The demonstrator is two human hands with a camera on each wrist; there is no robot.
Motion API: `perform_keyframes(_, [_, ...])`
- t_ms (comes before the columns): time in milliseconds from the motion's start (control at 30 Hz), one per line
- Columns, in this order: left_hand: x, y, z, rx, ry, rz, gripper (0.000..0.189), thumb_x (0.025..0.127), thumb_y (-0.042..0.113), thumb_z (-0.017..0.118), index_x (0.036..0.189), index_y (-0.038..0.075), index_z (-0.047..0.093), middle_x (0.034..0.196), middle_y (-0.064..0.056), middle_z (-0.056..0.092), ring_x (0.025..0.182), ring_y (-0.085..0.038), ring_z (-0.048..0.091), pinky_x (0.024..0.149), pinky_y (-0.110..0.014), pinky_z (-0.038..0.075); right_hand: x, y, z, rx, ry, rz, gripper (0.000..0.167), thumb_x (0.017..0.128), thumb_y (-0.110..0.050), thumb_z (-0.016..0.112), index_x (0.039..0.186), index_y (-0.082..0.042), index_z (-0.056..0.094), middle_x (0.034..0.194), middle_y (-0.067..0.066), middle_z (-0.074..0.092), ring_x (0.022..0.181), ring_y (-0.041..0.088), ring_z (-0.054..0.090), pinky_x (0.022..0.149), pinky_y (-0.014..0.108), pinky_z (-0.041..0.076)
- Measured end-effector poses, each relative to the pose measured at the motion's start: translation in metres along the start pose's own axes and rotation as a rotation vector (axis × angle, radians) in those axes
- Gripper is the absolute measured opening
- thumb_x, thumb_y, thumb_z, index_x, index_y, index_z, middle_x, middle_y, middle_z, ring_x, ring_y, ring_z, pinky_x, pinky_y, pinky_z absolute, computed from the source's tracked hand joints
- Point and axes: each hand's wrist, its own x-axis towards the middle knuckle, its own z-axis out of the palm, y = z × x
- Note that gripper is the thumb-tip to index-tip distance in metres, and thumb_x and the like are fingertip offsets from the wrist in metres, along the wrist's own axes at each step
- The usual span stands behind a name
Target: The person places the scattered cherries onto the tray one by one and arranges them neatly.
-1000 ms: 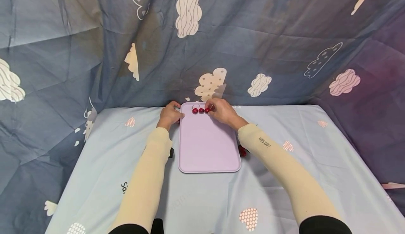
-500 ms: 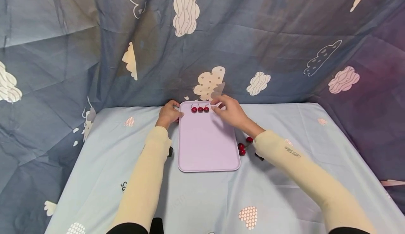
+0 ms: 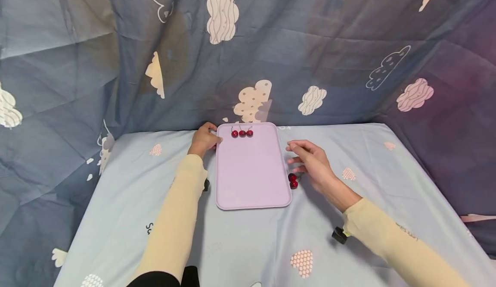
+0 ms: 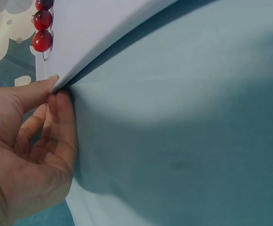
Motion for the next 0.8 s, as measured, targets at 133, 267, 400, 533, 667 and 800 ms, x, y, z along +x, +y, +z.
perform_keyframes(133, [0.0,0.001,-0.001,-0.002,-0.008,0.003,0.045,0.096,0.013,0.076,0.136,0.013,0.057,0.102,-0.01,0.06,0.084,-0.021,0.067,0.075,-0.03,0.051,-0.006,0.01,-0.019,0.142,0.049,0.039,0.031,0.106,-0.031,0.066,0.132,-0.015,0.065,0.111,-0.011,0.075,0.08,0.009,0.075,0.066,0.026,0.061])
perform_keyframes(267, [-0.001,0.003,-0.001,0.002,-0.016,0.016,0.045,0.096,0.014,0.076,0.136,0.012,0.057,0.103,-0.01,0.06,0.083,-0.021,0.067,0.076,-0.031,0.052,-0.01,0.016,-0.037,0.218,0.132,0.083,0.039,0.105,-0.032,0.066,0.139,-0.012,0.061,0.112,-0.008,0.073,0.081,0.01,0.075,0.068,0.027,0.062])
perform_keyframes(400, [-0.001,0.003,-0.002,0.004,-0.007,0.009,0.044,0.096,0.014,0.076,0.136,0.012,0.057,0.104,-0.011,0.06,0.086,-0.023,0.068,0.079,-0.032,0.054,-0.01,0.024,-0.046,0.23,0.243,0.121,0.028,0.103,-0.032,0.07,0.126,-0.017,0.063,0.114,-0.005,0.07,0.08,0.007,0.073,0.065,0.025,0.061])
perform_keyframes(533, [-0.001,0.001,-0.002,-0.001,-0.013,-0.01,0.045,0.097,0.015,0.075,0.137,0.013,0.056,0.107,-0.012,0.059,0.091,-0.024,0.069,0.081,-0.034,0.054,-0.009,0.033,-0.051,0.217,0.324,0.149,0.02,0.102,-0.03,0.072,0.117,-0.021,0.062,0.112,-0.006,0.07,0.075,0.006,0.072,0.064,0.025,0.061])
perform_keyframes(667, [0.0,0.001,-0.002,-0.006,-0.019,-0.022,0.045,0.097,0.015,0.075,0.138,0.014,0.056,0.109,-0.012,0.059,0.093,-0.025,0.069,0.082,-0.034,0.053,-0.005,0.041,-0.053,0.224,0.389,0.155,0.021,0.1,-0.026,0.074,0.116,-0.02,0.062,0.104,-0.005,0.072,0.069,0.005,0.07,0.058,0.024,0.059])
perform_keyframes(800, [0.0,0.001,-0.001,-0.004,-0.023,-0.029,0.046,0.097,0.016,0.075,0.138,0.014,0.055,0.109,-0.011,0.058,0.093,-0.025,0.068,0.082,-0.034,0.053,-0.003,0.047,-0.055,0.21,0.43,0.141,0.032,0.1,-0.019,0.073,0.129,-0.015,0.062,0.101,-0.006,0.069,0.068,0.006,0.07,0.059,0.025,0.06])
